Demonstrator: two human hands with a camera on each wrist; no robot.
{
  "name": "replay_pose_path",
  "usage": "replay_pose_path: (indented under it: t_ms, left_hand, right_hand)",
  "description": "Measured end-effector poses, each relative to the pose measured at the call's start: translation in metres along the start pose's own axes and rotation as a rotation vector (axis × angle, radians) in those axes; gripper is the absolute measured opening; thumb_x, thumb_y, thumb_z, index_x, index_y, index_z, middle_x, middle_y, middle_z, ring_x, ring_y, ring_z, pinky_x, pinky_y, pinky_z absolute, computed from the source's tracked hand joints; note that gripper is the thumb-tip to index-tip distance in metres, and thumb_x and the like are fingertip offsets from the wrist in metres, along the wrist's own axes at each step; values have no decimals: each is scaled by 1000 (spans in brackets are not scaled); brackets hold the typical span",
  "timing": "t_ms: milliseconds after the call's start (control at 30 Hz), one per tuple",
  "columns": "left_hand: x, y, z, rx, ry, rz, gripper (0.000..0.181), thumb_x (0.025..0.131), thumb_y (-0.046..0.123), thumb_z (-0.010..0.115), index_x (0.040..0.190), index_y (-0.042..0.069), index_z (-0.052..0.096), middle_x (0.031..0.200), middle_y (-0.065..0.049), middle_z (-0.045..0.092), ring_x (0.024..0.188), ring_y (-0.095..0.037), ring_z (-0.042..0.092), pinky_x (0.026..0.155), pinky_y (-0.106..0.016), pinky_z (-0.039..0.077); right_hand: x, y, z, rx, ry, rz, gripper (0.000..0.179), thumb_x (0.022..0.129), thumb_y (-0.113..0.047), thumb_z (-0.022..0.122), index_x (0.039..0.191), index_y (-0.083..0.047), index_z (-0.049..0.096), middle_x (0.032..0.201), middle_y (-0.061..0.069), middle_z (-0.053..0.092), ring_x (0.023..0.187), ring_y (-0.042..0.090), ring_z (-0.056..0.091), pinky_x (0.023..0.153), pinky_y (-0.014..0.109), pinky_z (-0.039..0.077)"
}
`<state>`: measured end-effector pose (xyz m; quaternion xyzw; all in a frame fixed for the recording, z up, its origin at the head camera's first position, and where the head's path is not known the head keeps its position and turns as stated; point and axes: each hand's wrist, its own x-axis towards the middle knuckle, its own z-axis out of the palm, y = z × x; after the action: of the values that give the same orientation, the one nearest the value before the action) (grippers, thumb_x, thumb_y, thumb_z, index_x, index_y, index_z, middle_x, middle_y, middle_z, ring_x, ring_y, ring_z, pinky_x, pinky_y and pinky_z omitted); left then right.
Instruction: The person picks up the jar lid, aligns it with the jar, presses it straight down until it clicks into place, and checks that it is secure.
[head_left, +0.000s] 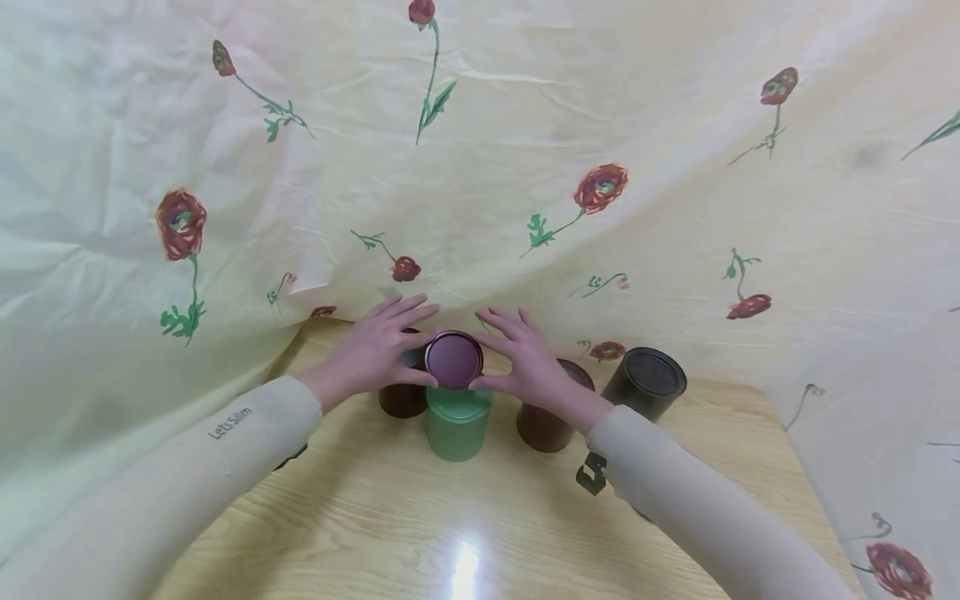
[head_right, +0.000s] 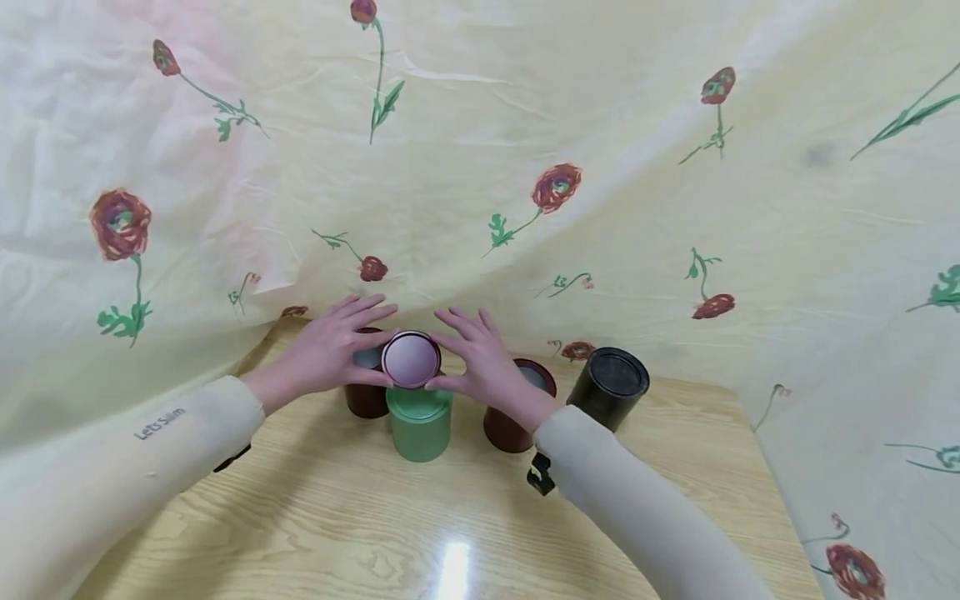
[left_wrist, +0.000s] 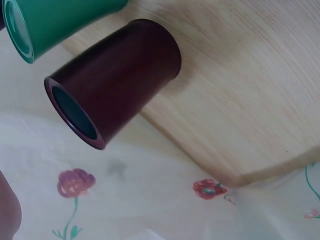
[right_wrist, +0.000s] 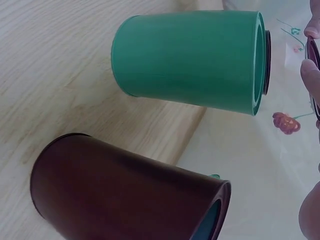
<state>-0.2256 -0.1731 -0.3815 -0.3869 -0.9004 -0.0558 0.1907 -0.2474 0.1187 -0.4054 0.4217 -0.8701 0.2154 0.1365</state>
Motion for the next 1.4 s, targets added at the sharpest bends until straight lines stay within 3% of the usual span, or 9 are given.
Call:
replay_pose_path:
  t_ms: [333,533,800,1400]
  left_hand:
    - [-10,-19,-3,3,9,-3,77,79,61,88,136,10,75,156,-19,57,150,-44,45,127,-57,32]
    - [-15,-30,-2,-10,22,-10,75,78,60,89,133,11,77,156,-20,57,149,-43,46,125,-56,34]
    - [-19,-41,1,21,50,-19,75,74,59,91,130,11,79,152,-21,60,146,-42,50,122,-57,39]
    - [-31,-56,15,35,3,-77,78,74,58,92,132,9,77,153,-21,59,146,-42,50,122,-57,39]
  right_hand:
    - [25,-5,6,-8,-34,-11,75,79,-40,96,142,-7,70,164,17,49,157,40,36,130,66,14]
    - [37,-6,9,-31,-43,-45,73,79,-42,96,137,-4,73,162,19,50,155,41,38,126,72,19]
    - [49,-5,15,-71,-63,-55,74,80,-45,95,138,-6,72,163,17,50,156,38,39,127,69,19]
    - [68,-4,35,-107,-169,-1,75,84,-49,90,144,-8,68,167,13,44,159,34,33,131,64,15]
